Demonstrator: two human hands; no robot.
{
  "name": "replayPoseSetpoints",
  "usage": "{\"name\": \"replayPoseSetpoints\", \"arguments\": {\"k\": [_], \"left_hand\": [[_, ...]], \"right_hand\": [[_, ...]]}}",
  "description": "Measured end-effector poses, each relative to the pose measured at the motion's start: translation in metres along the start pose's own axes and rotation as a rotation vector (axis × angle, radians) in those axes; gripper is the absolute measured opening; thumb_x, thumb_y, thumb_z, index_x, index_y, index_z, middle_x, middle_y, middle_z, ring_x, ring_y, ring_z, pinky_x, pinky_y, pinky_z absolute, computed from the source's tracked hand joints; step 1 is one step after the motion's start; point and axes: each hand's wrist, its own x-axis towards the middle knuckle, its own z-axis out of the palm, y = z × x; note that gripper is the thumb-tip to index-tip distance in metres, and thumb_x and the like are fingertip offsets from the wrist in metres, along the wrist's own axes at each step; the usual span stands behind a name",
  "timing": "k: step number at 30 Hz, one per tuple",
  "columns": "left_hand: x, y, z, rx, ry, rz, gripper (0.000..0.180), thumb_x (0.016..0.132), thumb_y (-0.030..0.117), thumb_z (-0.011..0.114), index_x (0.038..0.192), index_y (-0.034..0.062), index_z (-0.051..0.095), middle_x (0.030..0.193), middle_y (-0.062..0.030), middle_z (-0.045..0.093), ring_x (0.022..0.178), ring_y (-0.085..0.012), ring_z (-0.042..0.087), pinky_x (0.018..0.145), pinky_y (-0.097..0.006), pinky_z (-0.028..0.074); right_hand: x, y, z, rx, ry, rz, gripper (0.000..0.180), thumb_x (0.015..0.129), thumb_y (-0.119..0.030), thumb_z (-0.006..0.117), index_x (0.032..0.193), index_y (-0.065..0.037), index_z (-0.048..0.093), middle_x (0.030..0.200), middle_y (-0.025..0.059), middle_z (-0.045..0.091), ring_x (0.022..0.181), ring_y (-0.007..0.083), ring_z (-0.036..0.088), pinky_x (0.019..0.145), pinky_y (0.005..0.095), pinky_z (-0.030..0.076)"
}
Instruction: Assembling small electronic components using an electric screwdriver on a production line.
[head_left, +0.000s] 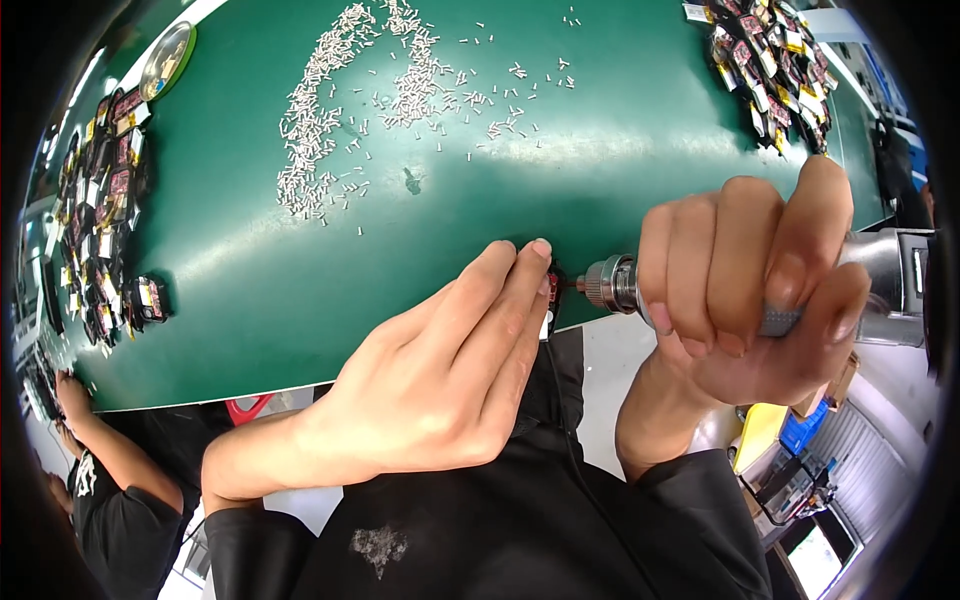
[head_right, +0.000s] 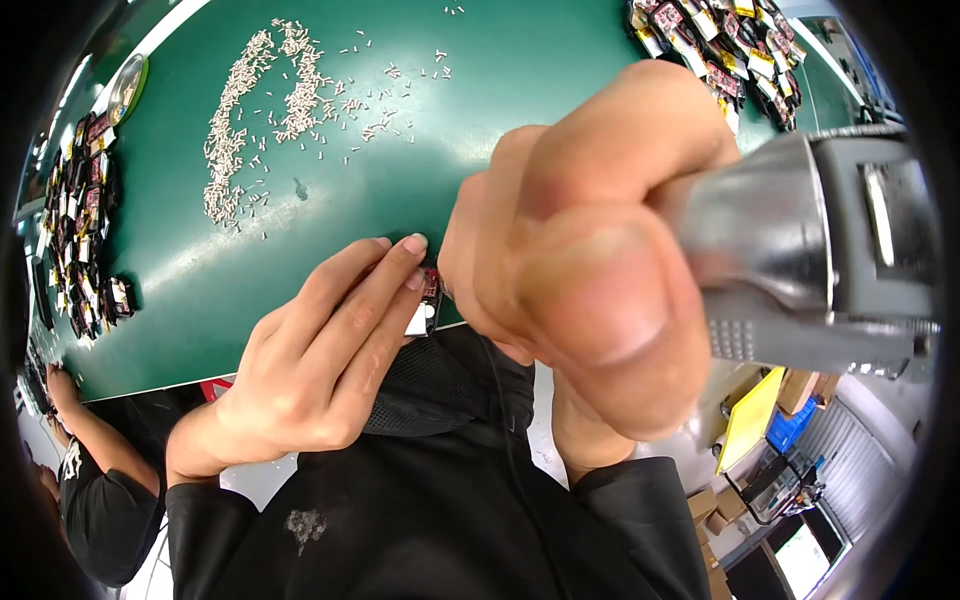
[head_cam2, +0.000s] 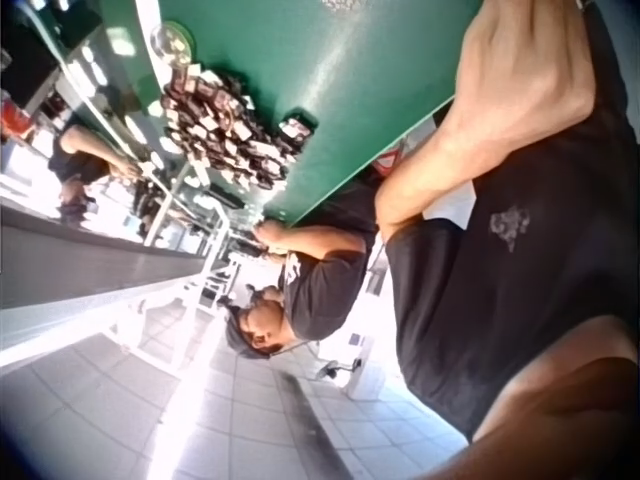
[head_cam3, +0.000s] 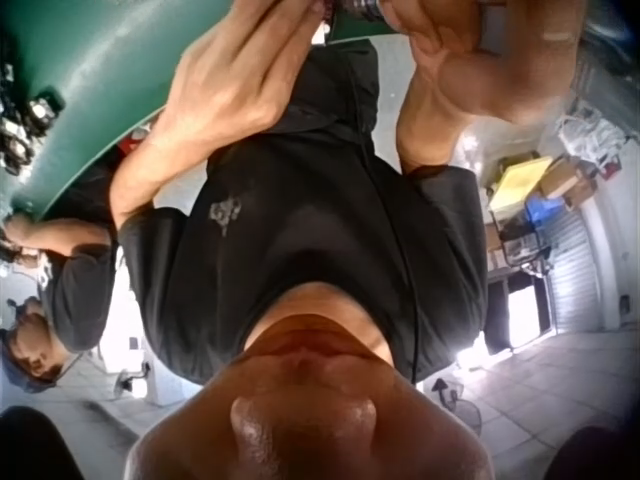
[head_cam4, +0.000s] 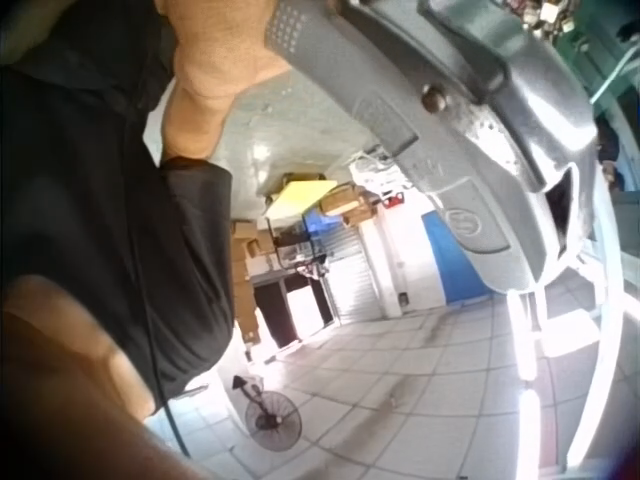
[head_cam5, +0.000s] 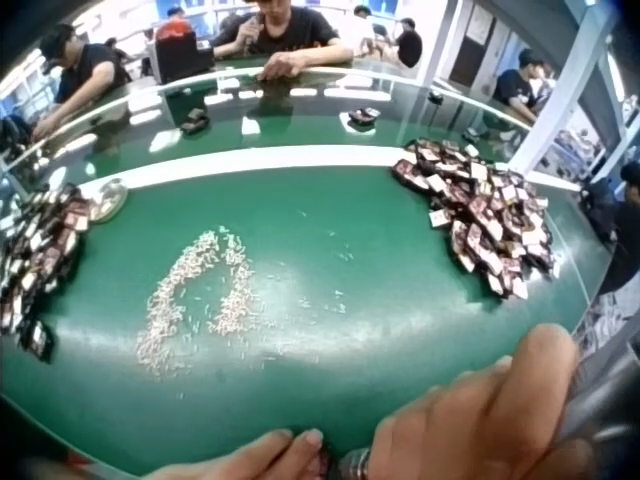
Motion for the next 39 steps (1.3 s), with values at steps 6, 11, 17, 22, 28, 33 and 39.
{"name": "replayPoseSetpoints", "arguments": {"k": [6, 11, 17, 22, 28, 33, 39], "left_hand": [[-0.007, -0.003, -0.009, 0.035, -0.032, -0.014, 0.042, 0.056, 0.001, 0.062, 0.095, -0.0154, 0.06, 0.111, -0.028, 0.058, 0.095, -0.0342, 0.059, 0.075, -0.037, 0.054], [-0.01, 0.008, -0.006, 0.083, -0.025, -0.013, 0.037, 0.068, 0.009, 0.059, 0.098, -0.0132, 0.061, 0.11, -0.0251, 0.06, 0.104, -0.0339, 0.057, 0.09, -0.036, 0.049], [-0.047, -0.008, -0.056, 0.02, 0.082, -0.279, 0.042, 0.069, 0.004, 0.063, 0.109, -0.0077, 0.057, 0.113, -0.0194, 0.058, 0.104, -0.0339, 0.057, 0.087, -0.04, 0.05], [-0.11, -0.108, -0.141, 0.605, 0.364, -0.728, 0.036, 0.079, -0.002, 0.061, 0.113, -0.0016, 0.053, 0.112, -0.0174, 0.057, 0.104, -0.034, 0.052, 0.091, -0.042, 0.042], [-0.126, -0.136, -0.146, 0.873, 0.337, -0.785, 0.03, 0.086, 0.005, 0.057, 0.116, -0.0017, 0.055, 0.121, -0.019, 0.053, 0.113, -0.0353, 0.048, 0.097, -0.044, 0.038], [-0.044, -0.096, -0.086, 0.276, 0.256, -0.53, 0.025, 0.076, -0.002, 0.066, 0.101, 0.0008, 0.063, 0.105, -0.0117, 0.059, 0.093, -0.0279, 0.058, 0.081, -0.037, 0.047], [-0.023, -0.093, -0.053, 0.198, 0.128, -0.433, 0.019, 0.074, -0.004, 0.066, 0.092, -0.0009, 0.062, 0.094, -0.0105, 0.059, 0.086, -0.0281, 0.059, 0.071, -0.036, 0.049]], "right_hand": [[0.013, 0.01, 0.017, -0.002, 0.017, -0.022, 0.022, 0.095, -0.026, 0.051, 0.085, -0.009, 0.04, 0.054, -0.0028, 0.04, 0.04, 0.0071, 0.036, 0.044, 0.0234, 0.037], [0.0, 0.014, 0.018, 0.143, 0.075, -0.084, 0.023, 0.086, -0.013, 0.062, 0.079, -0.006, 0.043, 0.051, 0.0006, 0.045, 0.035, 0.0091, 0.037, 0.034, 0.023, 0.033], [-0.005, -0.003, 0.014, 0.396, 0.059, -0.276, 0.024, 0.087, -0.017, 0.066, 0.081, -0.006, 0.045, 0.047, -0.0011, 0.045, 0.035, 0.0071, 0.041, 0.033, 0.0228, 0.036], [-0.027, 0.006, 0.008, 0.418, 0.274, -0.237, 0.018, 0.095, -0.018, 0.05, 0.086, -0.008, 0.04, 0.047, -0.0021, 0.038, 0.034, 0.0067, 0.037, 0.037, 0.0213, 0.038], [-0.029, 0.039, 0.023, 0.454, 0.432, -0.083, 0.017, 0.096, -0.022, 0.047, 0.087, -0.009, 0.04, 0.049, -0.0023, 0.034, 0.036, 0.0079, 0.03, 0.039, 0.0238, 0.034], [-0.033, 0.039, 0.02, 0.497, 0.497, -0.091, 0.017, 0.095, -0.022, 0.046, 0.087, -0.008, 0.042, 0.049, -0.0019, 0.033, 0.036, 0.0087, 0.031, 0.04, 0.0258, 0.035], [-0.037, 0.038, 0.016, 0.524, 0.437, -0.082, 0.017, 0.096, -0.022, 0.043, 0.088, -0.007, 0.042, 0.049, -0.0017, 0.035, 0.037, 0.0093, 0.034, 0.041, 0.027, 0.037]]}}
